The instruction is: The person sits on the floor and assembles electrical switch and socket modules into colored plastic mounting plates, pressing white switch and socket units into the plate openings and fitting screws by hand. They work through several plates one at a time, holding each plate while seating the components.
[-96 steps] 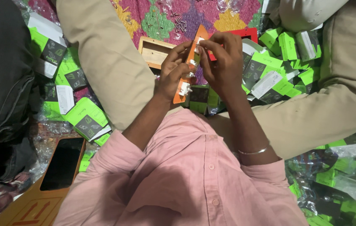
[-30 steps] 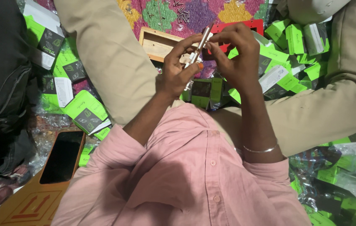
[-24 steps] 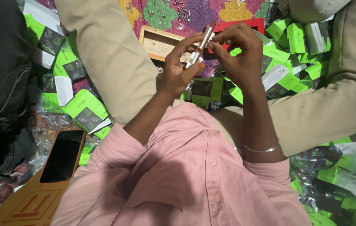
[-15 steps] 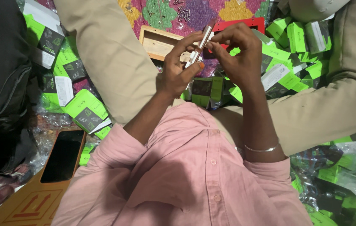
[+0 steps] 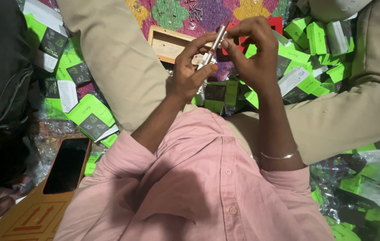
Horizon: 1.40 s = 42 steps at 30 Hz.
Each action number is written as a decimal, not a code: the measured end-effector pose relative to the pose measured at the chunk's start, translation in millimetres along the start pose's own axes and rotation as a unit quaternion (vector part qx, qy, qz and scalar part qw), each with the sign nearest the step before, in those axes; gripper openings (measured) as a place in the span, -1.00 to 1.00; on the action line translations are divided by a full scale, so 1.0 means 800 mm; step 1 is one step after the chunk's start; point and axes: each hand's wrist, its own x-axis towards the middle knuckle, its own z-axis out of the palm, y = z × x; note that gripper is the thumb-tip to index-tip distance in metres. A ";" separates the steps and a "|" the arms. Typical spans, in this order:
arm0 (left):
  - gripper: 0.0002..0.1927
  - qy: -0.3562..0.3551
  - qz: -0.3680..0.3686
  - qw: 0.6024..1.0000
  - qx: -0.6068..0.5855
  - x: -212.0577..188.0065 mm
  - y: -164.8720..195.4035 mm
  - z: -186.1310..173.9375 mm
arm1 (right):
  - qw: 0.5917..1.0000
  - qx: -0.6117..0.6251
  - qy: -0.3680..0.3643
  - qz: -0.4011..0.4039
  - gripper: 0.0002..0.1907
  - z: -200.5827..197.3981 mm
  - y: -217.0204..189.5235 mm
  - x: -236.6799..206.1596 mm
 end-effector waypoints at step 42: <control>-0.39 0.022 -0.103 0.990 -0.097 -0.002 -0.003 0.005 | 0.948 0.286 0.017 0.138 -0.69 0.019 0.022 0.003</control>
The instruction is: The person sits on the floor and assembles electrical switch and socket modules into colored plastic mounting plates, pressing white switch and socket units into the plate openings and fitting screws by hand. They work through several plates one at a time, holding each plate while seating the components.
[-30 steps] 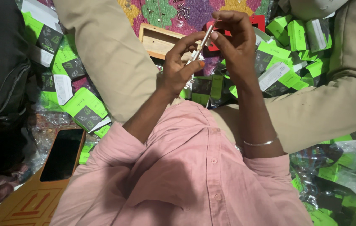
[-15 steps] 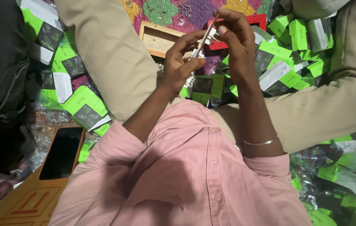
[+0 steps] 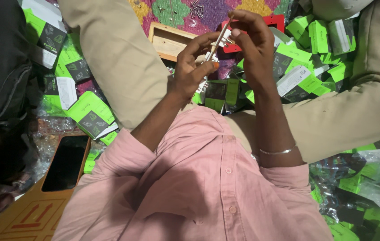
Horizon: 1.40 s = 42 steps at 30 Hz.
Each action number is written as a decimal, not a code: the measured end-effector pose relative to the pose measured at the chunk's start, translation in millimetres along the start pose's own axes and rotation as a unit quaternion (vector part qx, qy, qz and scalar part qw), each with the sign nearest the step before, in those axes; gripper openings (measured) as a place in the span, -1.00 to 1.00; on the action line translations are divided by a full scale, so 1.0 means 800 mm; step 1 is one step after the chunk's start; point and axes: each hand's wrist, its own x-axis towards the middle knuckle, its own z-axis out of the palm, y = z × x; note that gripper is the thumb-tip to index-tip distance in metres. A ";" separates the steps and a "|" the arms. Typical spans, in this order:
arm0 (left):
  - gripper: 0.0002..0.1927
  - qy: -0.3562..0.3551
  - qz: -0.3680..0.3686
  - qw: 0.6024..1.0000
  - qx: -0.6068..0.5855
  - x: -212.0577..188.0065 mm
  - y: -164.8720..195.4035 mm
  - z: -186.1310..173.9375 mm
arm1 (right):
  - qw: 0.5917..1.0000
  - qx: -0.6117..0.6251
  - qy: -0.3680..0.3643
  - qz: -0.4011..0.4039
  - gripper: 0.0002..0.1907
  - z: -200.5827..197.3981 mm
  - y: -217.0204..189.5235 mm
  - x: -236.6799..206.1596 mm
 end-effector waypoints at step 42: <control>-0.40 -0.015 0.057 0.998 0.037 0.004 0.005 0.000 | 0.961 -0.241 -0.029 -0.131 -0.84 -0.014 -0.008 -0.008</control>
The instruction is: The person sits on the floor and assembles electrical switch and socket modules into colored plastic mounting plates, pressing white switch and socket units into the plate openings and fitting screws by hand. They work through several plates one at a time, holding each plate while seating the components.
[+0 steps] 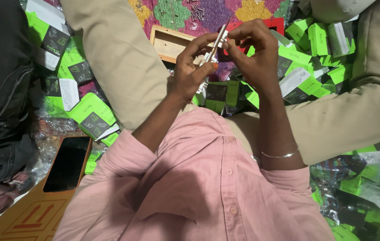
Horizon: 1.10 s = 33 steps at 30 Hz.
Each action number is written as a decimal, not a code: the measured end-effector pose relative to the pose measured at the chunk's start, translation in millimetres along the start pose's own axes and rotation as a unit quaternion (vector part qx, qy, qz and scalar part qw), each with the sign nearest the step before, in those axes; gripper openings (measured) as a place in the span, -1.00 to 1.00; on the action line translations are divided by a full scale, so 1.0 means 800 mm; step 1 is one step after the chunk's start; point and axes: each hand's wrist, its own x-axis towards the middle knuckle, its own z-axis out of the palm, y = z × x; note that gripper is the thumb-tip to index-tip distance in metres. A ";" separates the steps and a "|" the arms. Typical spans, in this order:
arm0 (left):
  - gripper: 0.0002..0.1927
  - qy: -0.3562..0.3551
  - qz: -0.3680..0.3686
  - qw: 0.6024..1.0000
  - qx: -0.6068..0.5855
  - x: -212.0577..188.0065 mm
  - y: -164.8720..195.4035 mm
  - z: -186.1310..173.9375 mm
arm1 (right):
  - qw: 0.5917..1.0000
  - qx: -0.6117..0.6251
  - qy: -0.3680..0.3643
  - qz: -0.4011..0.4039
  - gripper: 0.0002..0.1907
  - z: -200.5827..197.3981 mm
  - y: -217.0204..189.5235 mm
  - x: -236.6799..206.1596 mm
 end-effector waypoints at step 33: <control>-0.38 0.041 -0.109 0.993 -0.027 -0.003 0.009 -0.004 | 0.998 -0.019 0.058 -0.031 -0.85 -0.004 0.004 -0.002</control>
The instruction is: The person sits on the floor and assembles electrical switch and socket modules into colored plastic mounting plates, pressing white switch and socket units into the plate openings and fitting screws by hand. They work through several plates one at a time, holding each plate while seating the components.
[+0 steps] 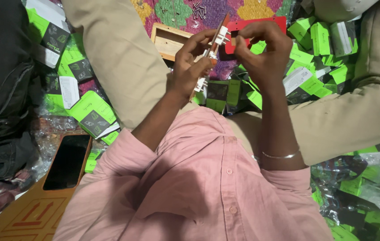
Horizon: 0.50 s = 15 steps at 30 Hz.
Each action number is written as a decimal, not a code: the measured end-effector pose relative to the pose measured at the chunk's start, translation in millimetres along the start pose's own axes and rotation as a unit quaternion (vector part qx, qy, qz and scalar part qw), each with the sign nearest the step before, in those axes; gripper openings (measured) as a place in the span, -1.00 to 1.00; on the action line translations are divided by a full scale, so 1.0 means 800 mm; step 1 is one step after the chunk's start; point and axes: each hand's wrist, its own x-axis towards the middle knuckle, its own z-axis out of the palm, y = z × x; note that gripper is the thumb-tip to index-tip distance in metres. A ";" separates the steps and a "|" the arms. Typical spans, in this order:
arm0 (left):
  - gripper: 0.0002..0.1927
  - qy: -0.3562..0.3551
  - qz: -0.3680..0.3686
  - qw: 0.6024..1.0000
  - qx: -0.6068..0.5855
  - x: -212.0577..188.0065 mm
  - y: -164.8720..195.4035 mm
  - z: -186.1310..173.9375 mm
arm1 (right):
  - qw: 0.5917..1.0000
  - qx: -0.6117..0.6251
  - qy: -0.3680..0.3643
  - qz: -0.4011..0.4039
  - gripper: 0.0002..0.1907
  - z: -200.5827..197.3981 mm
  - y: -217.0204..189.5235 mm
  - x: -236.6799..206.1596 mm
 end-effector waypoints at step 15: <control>-0.38 -0.167 -0.158 0.918 -0.323 0.011 -0.008 -0.018 | 0.989 0.123 -0.050 0.059 -0.85 -0.030 0.000 0.002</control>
